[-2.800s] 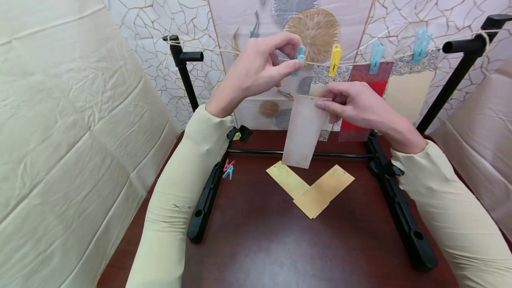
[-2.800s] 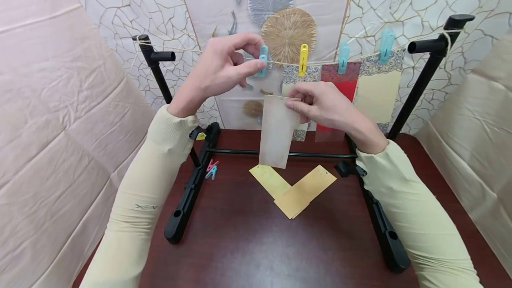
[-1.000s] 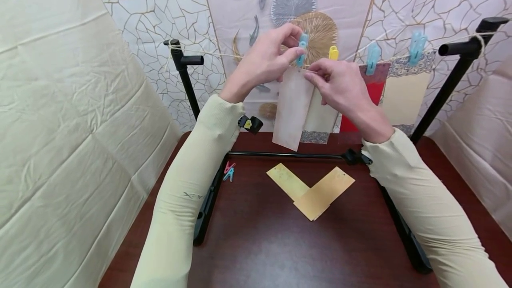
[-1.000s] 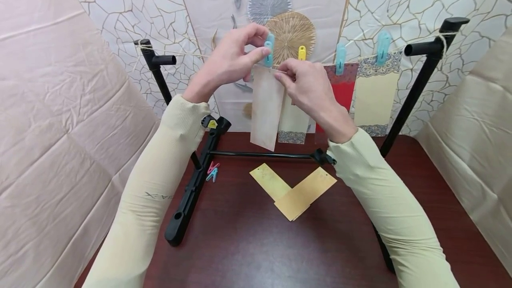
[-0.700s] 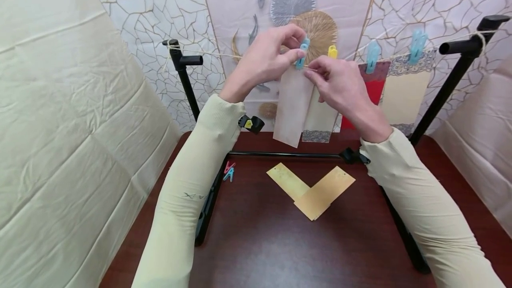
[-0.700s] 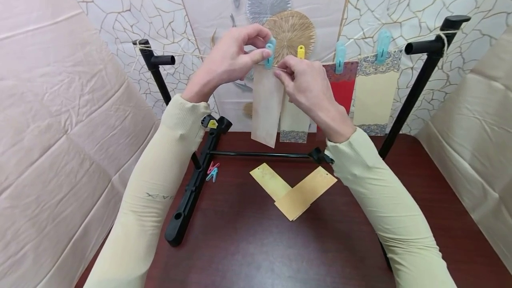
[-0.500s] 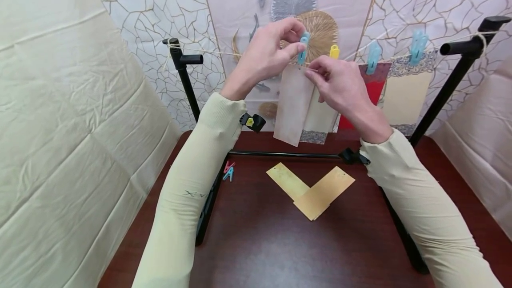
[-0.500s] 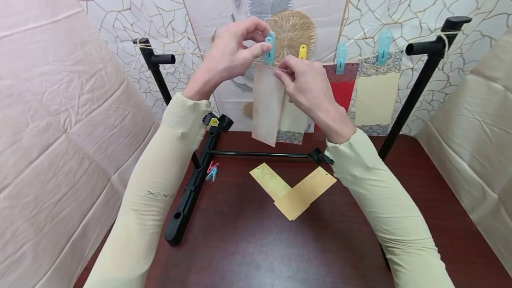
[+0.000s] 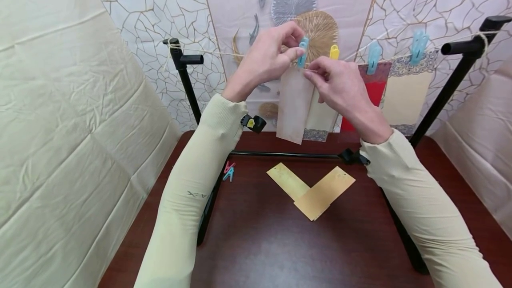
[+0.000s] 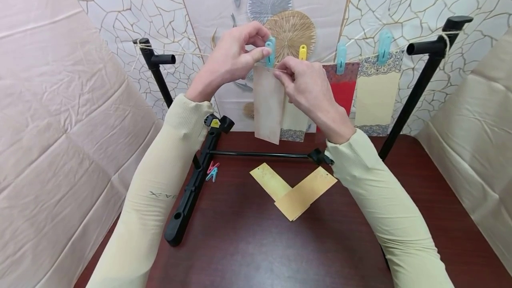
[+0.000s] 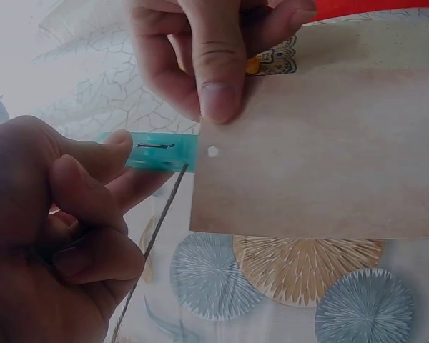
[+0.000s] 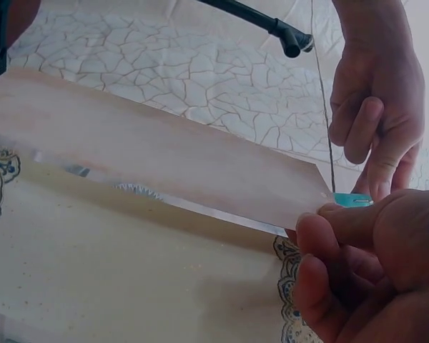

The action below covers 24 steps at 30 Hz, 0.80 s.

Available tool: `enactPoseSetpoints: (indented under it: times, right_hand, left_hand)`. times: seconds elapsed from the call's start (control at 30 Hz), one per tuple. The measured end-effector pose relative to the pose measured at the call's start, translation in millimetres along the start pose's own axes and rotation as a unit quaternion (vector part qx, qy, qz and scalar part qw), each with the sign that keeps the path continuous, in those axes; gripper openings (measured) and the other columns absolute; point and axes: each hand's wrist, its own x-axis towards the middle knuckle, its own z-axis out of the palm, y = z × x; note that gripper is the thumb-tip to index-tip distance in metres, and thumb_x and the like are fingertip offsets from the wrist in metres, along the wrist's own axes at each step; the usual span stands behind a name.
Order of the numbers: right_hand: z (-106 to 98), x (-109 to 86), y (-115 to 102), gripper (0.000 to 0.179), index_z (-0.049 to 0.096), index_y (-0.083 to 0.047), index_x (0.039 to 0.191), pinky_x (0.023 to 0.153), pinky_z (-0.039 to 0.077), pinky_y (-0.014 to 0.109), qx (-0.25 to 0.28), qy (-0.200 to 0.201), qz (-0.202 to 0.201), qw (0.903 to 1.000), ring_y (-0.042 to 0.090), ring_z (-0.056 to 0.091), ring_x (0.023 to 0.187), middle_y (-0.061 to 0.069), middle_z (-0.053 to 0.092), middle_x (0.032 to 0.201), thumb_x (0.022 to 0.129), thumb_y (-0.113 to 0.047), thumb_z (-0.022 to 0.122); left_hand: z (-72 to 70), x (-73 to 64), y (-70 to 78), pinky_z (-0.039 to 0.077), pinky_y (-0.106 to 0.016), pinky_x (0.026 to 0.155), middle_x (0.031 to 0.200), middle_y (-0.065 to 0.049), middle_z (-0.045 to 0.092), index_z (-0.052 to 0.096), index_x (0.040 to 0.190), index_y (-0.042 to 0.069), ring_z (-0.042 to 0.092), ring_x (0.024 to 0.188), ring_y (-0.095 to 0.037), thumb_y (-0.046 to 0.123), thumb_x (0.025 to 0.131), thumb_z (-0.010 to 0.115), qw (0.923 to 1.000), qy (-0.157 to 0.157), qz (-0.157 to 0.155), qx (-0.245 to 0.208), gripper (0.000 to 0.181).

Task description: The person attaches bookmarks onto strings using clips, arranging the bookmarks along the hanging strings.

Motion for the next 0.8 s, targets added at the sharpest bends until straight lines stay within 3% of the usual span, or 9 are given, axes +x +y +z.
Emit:
enactPoseSetpoints:
  times: [0.2,0.47,0.57,0.73,0.8]
  right_hand:
    - [-0.4,1.3,1.0,0.019,0.072,-0.007,0.104,0.05,0.042,0.017,0.003,-0.006,-0.002,1.0,0.016,0.06,0.048,0.015,0.072,0.083,0.093,-0.021,0.067]
    - [-1.8,3.1,-3.1,0.021,0.07,-0.006,0.107,0.052,0.042,0.012,0.01,0.019,0.003,0.9998,0.022,0.064,0.053,0.013,0.073,0.087,0.095,-0.021,0.065]
    - [-2.4,4.3,-3.7,0.02,0.07,-0.005,0.106,0.052,0.041,0.012,0.01,0.023,-0.002,0.9997,0.014,0.062,0.05,0.012,0.073,0.087,0.095,-0.021,0.065]
    - [-0.3,6.3,0.1,0.017,0.072,-0.007,0.102,0.052,0.04,0.013,0.009,0.03,-0.02,0.9993,-0.013,0.048,0.046,0.01,0.072,0.077,0.094,-0.021,0.066]
    - [0.4,6.5,0.8,0.017,0.073,-0.007,0.101,0.052,0.04,0.013,0.014,0.036,-0.022,0.999,-0.016,0.046,0.046,0.01,0.071,0.072,0.094,-0.021,0.066]
  left_hand:
    - [-1.8,0.2,0.0,0.047,-0.023,0.089,0.109,0.0,0.072,0.062,0.109,0.013,0.064,0.101,-0.006,0.019,0.096,0.063,1.0,0.0,-0.006,0.0,0.014]
    - [-1.3,0.0,-0.5,0.049,-0.023,0.086,0.109,-0.002,0.072,0.061,0.108,0.012,0.064,0.101,-0.007,0.019,0.096,0.062,0.9999,-0.009,-0.005,0.006,0.014]
    - [-1.7,-0.2,-0.8,0.049,-0.024,0.086,0.11,-0.002,0.072,0.061,0.109,0.011,0.064,0.101,-0.007,0.019,0.097,0.062,0.9999,-0.012,-0.006,0.011,0.015]
    - [-2.6,-0.6,-0.4,0.049,-0.024,0.086,0.112,-0.003,0.071,0.06,0.114,0.011,0.064,0.102,-0.009,0.021,0.097,0.062,0.9993,-0.026,-0.012,0.022,0.019]
    - [-3.5,-1.5,-0.6,0.049,-0.024,0.085,0.111,-0.003,0.07,0.06,0.115,0.011,0.064,0.102,-0.009,0.021,0.097,0.062,0.9991,-0.029,-0.014,0.027,0.02]
